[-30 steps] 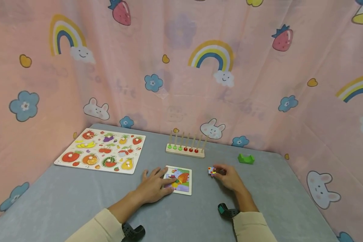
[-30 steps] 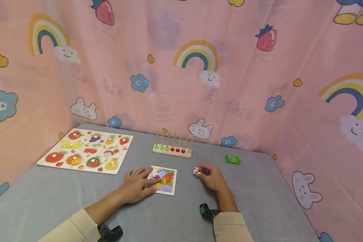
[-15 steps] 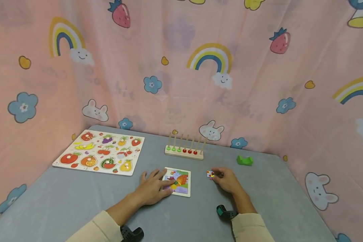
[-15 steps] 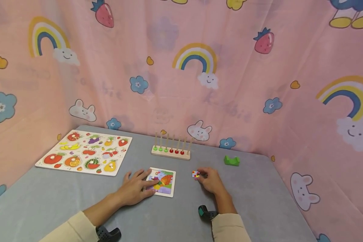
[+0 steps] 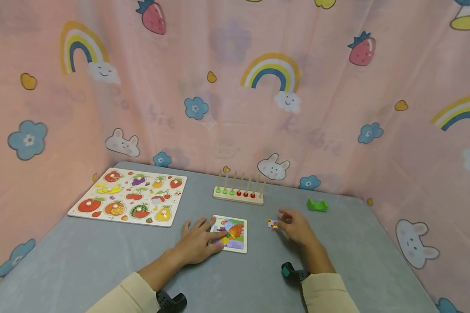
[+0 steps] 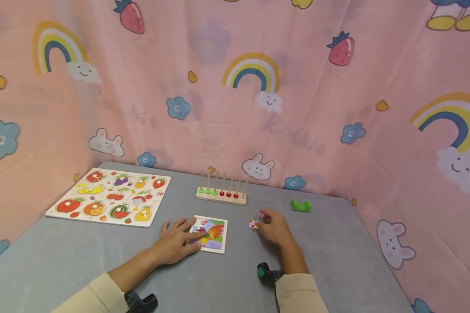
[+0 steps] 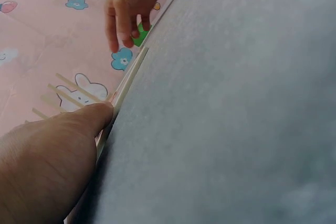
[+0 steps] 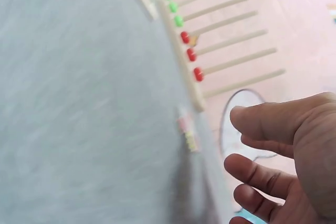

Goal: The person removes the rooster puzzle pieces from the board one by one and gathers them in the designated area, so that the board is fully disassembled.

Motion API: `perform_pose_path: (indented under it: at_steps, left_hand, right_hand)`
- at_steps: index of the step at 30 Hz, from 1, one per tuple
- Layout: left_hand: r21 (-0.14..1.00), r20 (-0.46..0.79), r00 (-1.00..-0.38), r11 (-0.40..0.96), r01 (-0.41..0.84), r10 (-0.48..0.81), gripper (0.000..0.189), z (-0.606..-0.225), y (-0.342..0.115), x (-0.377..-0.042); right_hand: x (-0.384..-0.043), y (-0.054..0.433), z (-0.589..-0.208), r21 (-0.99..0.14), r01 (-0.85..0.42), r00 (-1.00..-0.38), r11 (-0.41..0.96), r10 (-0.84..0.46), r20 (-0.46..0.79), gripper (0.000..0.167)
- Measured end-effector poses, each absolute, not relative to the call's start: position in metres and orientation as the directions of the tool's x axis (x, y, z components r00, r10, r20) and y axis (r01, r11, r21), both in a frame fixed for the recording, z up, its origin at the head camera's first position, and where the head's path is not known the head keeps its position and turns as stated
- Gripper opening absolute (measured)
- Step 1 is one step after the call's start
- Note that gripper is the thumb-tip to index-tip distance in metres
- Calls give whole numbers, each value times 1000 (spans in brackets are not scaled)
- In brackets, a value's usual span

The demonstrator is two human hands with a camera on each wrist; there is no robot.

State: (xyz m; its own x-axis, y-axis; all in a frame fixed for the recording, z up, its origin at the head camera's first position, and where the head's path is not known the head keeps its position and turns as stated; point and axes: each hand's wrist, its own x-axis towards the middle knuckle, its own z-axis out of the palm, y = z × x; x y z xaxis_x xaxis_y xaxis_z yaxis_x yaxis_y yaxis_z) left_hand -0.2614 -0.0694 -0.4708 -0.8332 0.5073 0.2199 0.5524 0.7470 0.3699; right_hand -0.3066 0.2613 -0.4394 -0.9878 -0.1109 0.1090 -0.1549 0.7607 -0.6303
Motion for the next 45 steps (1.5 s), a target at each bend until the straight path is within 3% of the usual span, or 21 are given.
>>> perform_pose_path:
  at_steps: [4,13,23,45]
  left_hand:
    - [370,218,-833,747,552,508,42,-471,-70,-261]
    - [363,219,-831,747,556,512,41,-469,-70,-261]
    - [356,232,-829,748,559,509,40,-469,-71,-262]
    - [346,222,-840,765,543,496,40,-472,-70,-263]
  right_hand:
    - [-299,257,-422,-625,-167,-986,763,-109,129,45]
    - [-288,236,-390,-608,-340,-935,718,-191,297,45]
    - [-279,204,-365,-609,-409,-901,680,-196,387,46]
    - [-290,153,-387,-654,-508,-858,561,-265,439,39]
